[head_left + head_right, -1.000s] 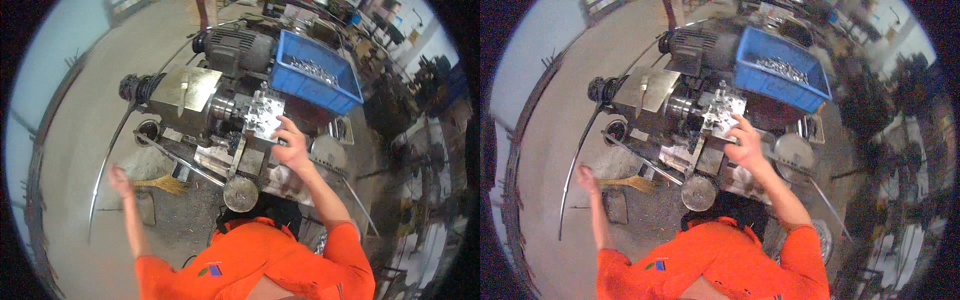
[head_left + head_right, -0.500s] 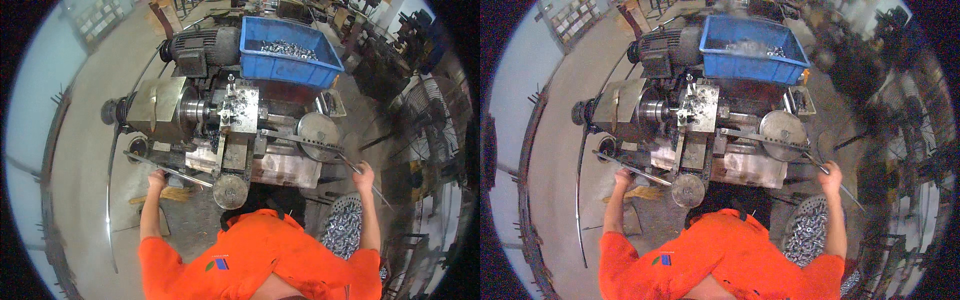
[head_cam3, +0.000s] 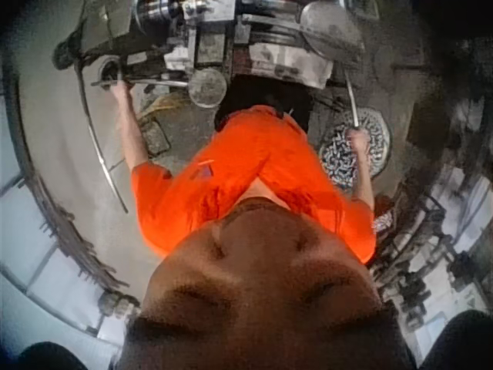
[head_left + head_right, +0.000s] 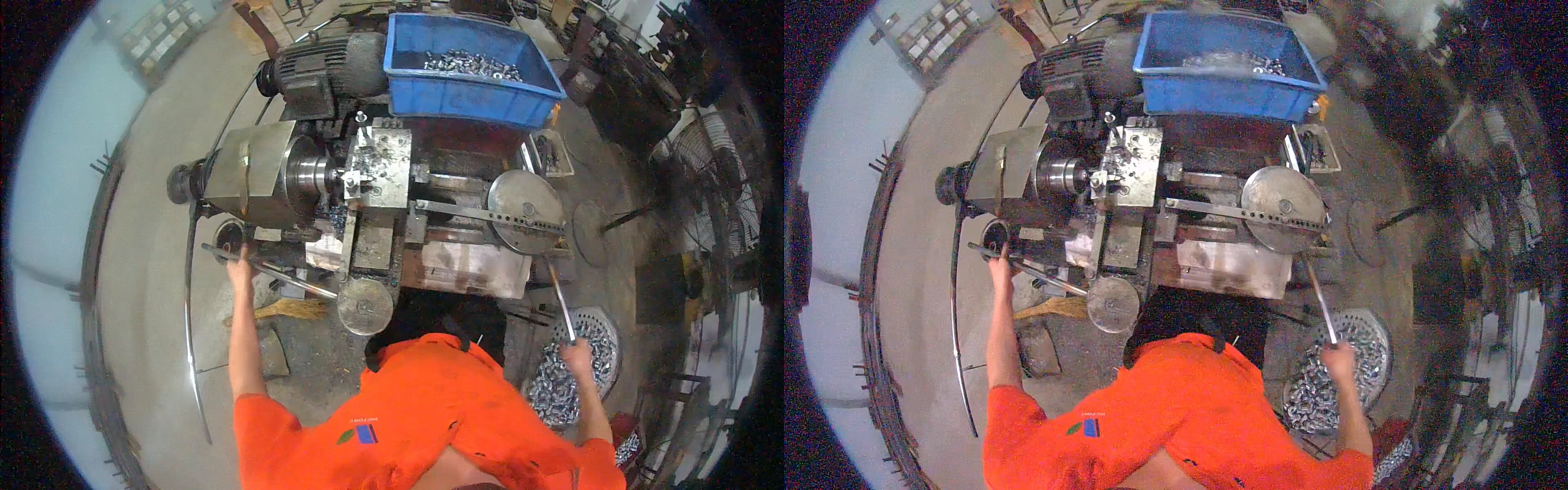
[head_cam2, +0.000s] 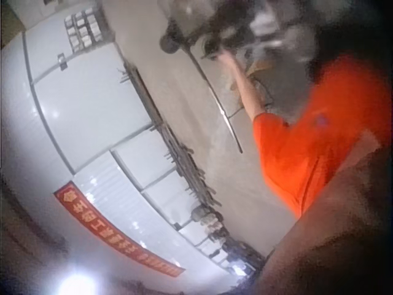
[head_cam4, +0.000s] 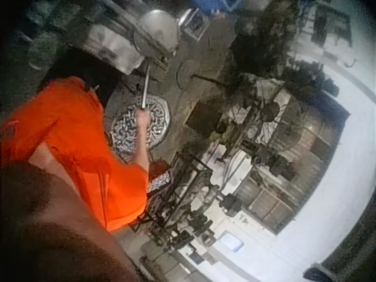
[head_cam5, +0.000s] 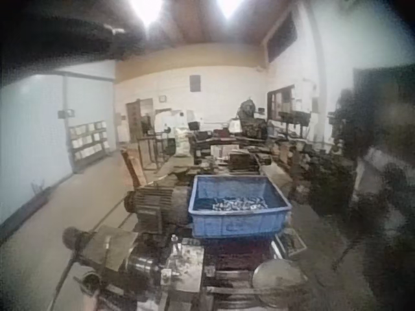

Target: The person operates a metal turning lathe, repeatedly inserting small metal parts into the machine, activating the cycle with a lever, and removing the finished parts. The person places the processed parts into a perforated metal tray and occasionally inspects them by hand.

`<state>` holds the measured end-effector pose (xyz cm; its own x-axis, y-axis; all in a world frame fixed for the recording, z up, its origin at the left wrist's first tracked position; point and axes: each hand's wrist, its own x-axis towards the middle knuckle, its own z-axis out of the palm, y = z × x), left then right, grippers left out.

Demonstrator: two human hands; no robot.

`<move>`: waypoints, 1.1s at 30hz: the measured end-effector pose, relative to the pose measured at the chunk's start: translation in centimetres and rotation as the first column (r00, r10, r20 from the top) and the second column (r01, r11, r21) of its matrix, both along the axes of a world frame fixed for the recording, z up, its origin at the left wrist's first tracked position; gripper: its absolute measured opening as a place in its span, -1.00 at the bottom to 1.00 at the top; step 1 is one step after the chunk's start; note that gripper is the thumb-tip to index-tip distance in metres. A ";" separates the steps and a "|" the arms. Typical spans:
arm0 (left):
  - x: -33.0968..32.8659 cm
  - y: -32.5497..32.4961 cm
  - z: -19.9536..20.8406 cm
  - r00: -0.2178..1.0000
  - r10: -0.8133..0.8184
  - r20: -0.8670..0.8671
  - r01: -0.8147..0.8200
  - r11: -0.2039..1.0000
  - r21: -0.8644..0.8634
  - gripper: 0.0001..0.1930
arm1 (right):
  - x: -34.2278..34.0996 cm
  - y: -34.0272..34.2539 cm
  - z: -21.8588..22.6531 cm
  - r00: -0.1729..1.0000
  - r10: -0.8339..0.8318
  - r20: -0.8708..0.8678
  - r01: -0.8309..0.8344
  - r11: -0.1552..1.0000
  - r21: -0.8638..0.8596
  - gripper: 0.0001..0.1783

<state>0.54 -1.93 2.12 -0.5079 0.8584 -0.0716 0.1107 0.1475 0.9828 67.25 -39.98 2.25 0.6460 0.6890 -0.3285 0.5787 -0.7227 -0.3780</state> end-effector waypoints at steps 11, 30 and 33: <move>-0.3 1.9 -2.6 0.999 -0.027 -0.033 0.028 1.000 0.010 -0.70 | -8.4 0.2 0.0 0.871 -0.227 -0.436 0.346 0.913 0.216 -0.86; -3.2 2.2 -3.8 0.933 -0.214 -0.289 0.175 0.972 -0.155 -0.75 | 6.6 1.9 0.7 0.896 0.099 0.433 -0.106 0.994 -0.008 -0.60; 2.4 1.6 -0.2 0.984 -0.124 -0.129 0.091 0.968 -0.233 -0.63 | 13.0 5.6 1.2 0.739 0.066 0.671 0.033 0.990 -0.133 -0.61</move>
<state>2.90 -0.31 1.87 -0.4325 0.8784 -0.2033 0.2737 0.3427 0.8987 80.30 -34.42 3.45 0.7213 0.6851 0.1016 0.6579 -0.7236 0.2088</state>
